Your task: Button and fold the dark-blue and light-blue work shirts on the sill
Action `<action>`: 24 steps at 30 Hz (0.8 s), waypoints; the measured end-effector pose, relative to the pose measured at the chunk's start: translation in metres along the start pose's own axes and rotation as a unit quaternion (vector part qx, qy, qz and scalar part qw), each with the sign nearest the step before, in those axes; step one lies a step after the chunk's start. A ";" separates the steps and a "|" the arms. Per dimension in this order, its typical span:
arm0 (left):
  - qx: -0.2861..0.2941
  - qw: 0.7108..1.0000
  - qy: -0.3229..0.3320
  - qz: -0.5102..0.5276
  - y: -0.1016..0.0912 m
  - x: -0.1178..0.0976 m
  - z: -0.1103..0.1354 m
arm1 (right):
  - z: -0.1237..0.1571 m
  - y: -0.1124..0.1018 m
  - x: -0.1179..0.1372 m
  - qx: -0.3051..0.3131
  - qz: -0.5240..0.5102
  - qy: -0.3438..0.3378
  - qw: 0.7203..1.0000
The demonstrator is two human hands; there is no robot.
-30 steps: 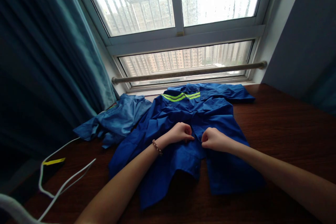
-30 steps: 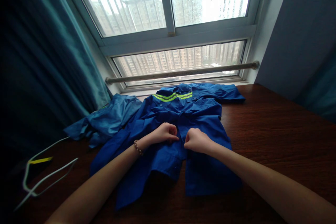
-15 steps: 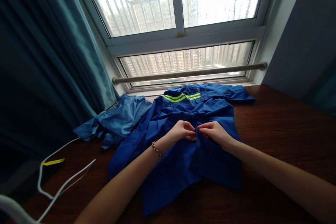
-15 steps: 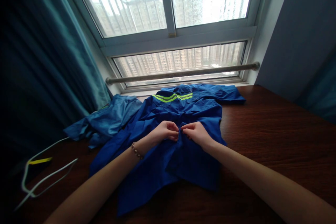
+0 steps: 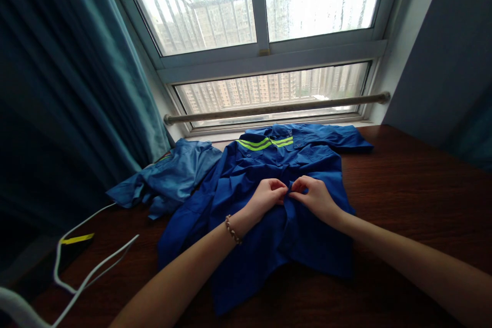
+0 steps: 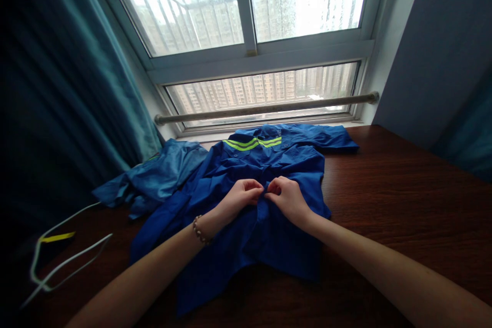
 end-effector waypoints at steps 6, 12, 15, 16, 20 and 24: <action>-0.037 0.999 0.012 0.026 0.002 0.007 0.002 | 0.005 0.005 0.002 -0.022 -0.002 -0.027 0.999; -0.080 0.990 -0.016 0.118 0.001 0.014 0.001 | 0.005 0.008 -0.004 -0.003 -0.061 0.029 0.998; -0.085 0.979 -0.046 0.180 0.002 0.017 -0.001 | 0.002 0.009 -0.008 0.017 -0.131 0.068 0.989; -0.087 0.974 -0.062 0.199 0.002 0.018 -0.001 | 0.001 0.010 -0.009 0.024 -0.160 0.079 0.984; -0.090 0.955 -0.109 0.262 0.005 0.020 -0.001 | -0.001 0.012 -0.011 0.044 -0.251 0.118 0.960; -0.093 0.944 -0.111 0.296 0.010 0.018 0.002 | 0.000 0.015 -0.013 0.059 -0.297 0.138 0.943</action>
Point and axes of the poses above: each hand's wrist, its own z-axis away from the middle knuckle, its own y-axis out of the palm, x = y × z, the point moved 3 cm from there along -z, towards the middle knuckle, and after that the axes turned 3 degrees about -x, right-handed, at the moved point
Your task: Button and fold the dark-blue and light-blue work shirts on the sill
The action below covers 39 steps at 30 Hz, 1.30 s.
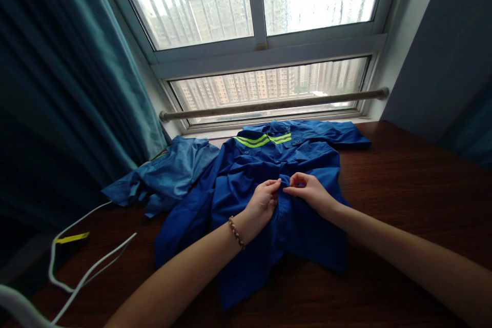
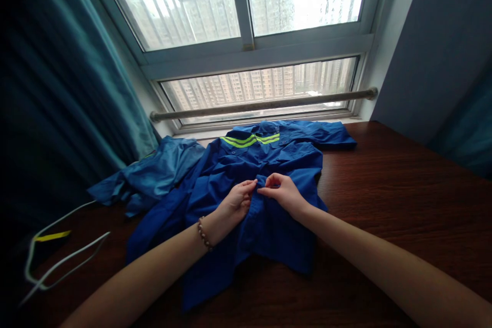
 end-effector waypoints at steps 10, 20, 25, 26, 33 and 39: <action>0.023 0.997 0.065 -0.042 -0.001 -0.002 0.001 | -0.003 0.001 -0.012 -0.001 -0.080 0.069 0.994; 0.066 0.981 0.113 -0.140 -0.002 -0.009 0.002 | -0.003 0.000 -0.011 0.020 -0.040 0.081 0.996; 0.063 0.980 0.108 -0.152 -0.004 -0.010 -0.001 | 0.019 0.007 0.034 -0.030 0.240 -0.139 0.960; 0.063 0.980 0.113 -0.153 -0.005 -0.010 -0.003 | 0.028 0.014 0.041 -0.004 0.283 -0.180 0.942; 0.060 0.978 0.122 -0.161 -0.012 -0.007 -0.014 | 0.077 0.054 0.036 0.119 0.563 -0.222 0.787; 0.045 0.967 0.144 -0.207 -0.017 -0.009 -0.019 | 0.068 0.047 0.018 0.095 0.509 -0.107 0.849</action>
Point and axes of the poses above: each hand's wrist, its own z-axis away from the middle knuckle, its own y-axis out of the palm, x = y × z, the point moved 3 cm from there along -z, towards the middle knuckle, and after that the axes turned 3 degrees about -x, right-handed, at the moved point
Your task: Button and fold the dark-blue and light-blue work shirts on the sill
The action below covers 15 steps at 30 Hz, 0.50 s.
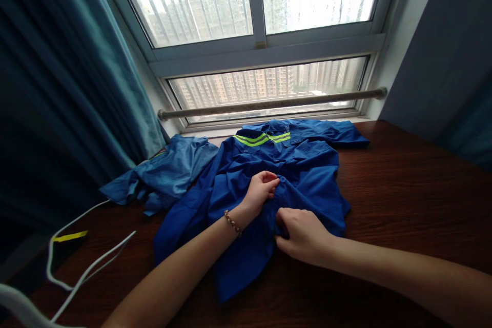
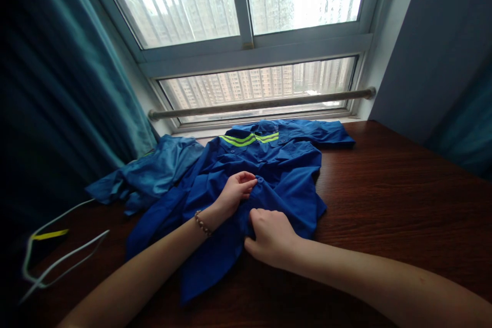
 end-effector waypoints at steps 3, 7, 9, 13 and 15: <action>-0.008 1.000 0.003 -0.008 -0.001 -0.002 0.001 | -0.005 0.004 -0.009 -0.006 -0.114 0.052 0.992; -0.020 1.000 -0.002 -0.005 -0.001 -0.004 0.002 | -0.015 0.008 -0.016 0.022 -0.303 0.067 0.950; -0.026 1.000 0.001 -0.009 0.000 -0.005 0.002 | -0.019 0.007 -0.020 0.073 -0.426 0.097 0.897; -0.030 1.000 0.000 -0.005 -0.002 -0.006 0.000 | -0.028 -0.001 -0.030 0.100 -0.620 0.157 0.762; -0.012 0.999 -0.031 0.003 -0.002 -0.007 -0.002 | -0.033 -0.008 -0.035 0.062 -0.662 0.152 0.732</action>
Point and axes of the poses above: each hand's wrist, its own z-axis away from the middle knuckle, its own y-axis out of the palm, x = y × z, the point moved 3 cm from there along -z, towards the middle knuckle, and after that the axes turned 3 degrees about -x, right-handed, at the moved point
